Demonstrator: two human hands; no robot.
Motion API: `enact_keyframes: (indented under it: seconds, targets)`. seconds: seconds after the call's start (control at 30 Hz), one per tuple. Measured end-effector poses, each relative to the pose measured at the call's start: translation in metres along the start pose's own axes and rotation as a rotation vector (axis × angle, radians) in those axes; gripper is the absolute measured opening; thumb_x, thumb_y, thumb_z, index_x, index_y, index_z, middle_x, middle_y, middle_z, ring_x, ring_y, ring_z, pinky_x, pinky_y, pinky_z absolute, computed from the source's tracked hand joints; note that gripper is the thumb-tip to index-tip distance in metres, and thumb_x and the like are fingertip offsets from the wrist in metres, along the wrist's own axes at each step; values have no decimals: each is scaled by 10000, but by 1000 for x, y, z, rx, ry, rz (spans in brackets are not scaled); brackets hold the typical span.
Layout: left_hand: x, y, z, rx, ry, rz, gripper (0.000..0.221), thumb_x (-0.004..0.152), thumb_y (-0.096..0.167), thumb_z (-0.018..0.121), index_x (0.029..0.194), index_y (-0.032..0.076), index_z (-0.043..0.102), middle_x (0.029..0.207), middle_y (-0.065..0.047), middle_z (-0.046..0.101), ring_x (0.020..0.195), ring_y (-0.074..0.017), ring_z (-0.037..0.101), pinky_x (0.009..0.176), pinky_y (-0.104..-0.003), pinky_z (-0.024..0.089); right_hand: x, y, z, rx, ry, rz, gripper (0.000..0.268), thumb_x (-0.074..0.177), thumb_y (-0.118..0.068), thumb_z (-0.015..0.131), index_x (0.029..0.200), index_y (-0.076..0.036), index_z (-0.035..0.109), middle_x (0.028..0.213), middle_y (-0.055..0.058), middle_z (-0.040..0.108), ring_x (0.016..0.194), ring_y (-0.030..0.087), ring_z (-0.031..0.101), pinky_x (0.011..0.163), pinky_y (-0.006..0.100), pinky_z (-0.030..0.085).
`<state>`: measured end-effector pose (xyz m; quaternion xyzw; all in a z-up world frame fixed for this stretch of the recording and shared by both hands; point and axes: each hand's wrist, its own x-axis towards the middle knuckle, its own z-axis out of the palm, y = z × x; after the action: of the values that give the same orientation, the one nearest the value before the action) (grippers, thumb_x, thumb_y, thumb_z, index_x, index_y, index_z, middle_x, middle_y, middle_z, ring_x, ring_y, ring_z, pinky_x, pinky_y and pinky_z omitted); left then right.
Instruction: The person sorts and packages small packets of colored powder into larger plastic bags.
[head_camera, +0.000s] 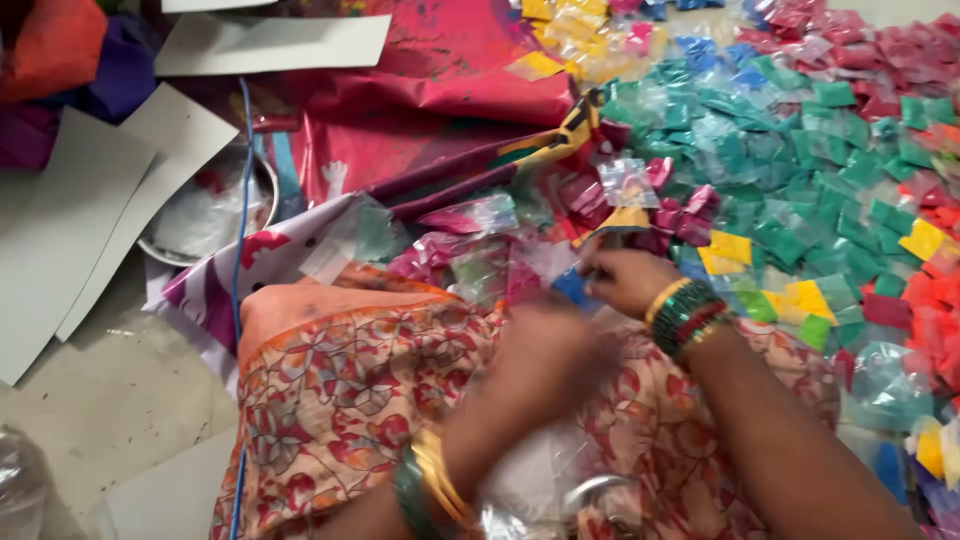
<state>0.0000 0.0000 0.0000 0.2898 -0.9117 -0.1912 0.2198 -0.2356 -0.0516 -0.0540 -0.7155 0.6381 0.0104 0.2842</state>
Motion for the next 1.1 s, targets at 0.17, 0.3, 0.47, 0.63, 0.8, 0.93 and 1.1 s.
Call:
enact_keyframes:
  seconds: [0.17, 0.3, 0.47, 0.63, 0.8, 0.93, 1.1]
  targets:
    - [-21, -136, -26, -106, 484, -480, 171, 855, 157, 731, 1023, 124, 723, 925, -141, 723, 867, -367, 703, 736, -472, 549, 32, -60, 12, 137, 369, 53, 349, 896, -208, 698, 1235, -124, 675, 1038, 172, 711, 969, 358, 696, 832, 457, 546]
    - [-18, -177, -10, -250, 38, -1068, 263, 845, 309, 751, 1058, 160, 785, 1048, -151, 769, 1008, -333, 733, 893, -431, 563, 34, -72, 23, 166, 653, -21, 359, 858, -68, 675, 1215, -102, 690, 1031, 187, 654, 921, 371, 671, 786, 465, 541]
    - [-9, -196, 24, -139, 4, -1055, 335, 814, 335, 774, 1096, 155, 763, 1105, -169, 738, 1065, -364, 692, 923, -466, 541, 30, -64, 14, 178, 664, -72, 241, 893, -33, 644, 1095, -107, 753, 1013, 164, 676, 925, 331, 699, 810, 433, 557]
    - [-14, -187, 32, -194, -154, -1025, 435, 770, 393, 827, 1110, 129, 765, 1104, -166, 749, 1070, -344, 708, 946, -455, 544, 23, -56, 12, 238, 726, -2, 265, 880, 19, 594, 1044, -95, 770, 1033, 150, 693, 883, 301, 722, 776, 396, 579]
    - [-17, -170, 19, -156, 78, -987, 562, 702, 280, 886, 1173, 107, 634, 1042, -175, 720, 1021, -367, 679, 864, -485, 531, 16, -50, 13, 270, 711, -88, 289, 878, 57, 568, 1057, -62, 760, 1010, 126, 717, 901, 243, 738, 805, 366, 593]
    - [-23, -172, 24, -193, 210, -888, 492, 739, 255, 866, 1142, 96, 633, 966, -145, 741, 962, -345, 697, 814, -479, 536, -16, -74, 2, 706, 172, -283, 207, 924, -59, 628, 1101, -45, 735, 967, 23, 757, 917, 147, 708, 838, 319, 576]
    - [-25, -161, 22, -291, 278, -877, 362, 785, 237, 835, 1080, 100, 678, 880, -116, 754, 836, -281, 732, 751, -412, 558, -62, -134, 11, 338, -215, -706, 625, 678, -275, 944, 1191, -45, 672, 1098, 132, 693, 997, 274, 689, 848, 384, 554]
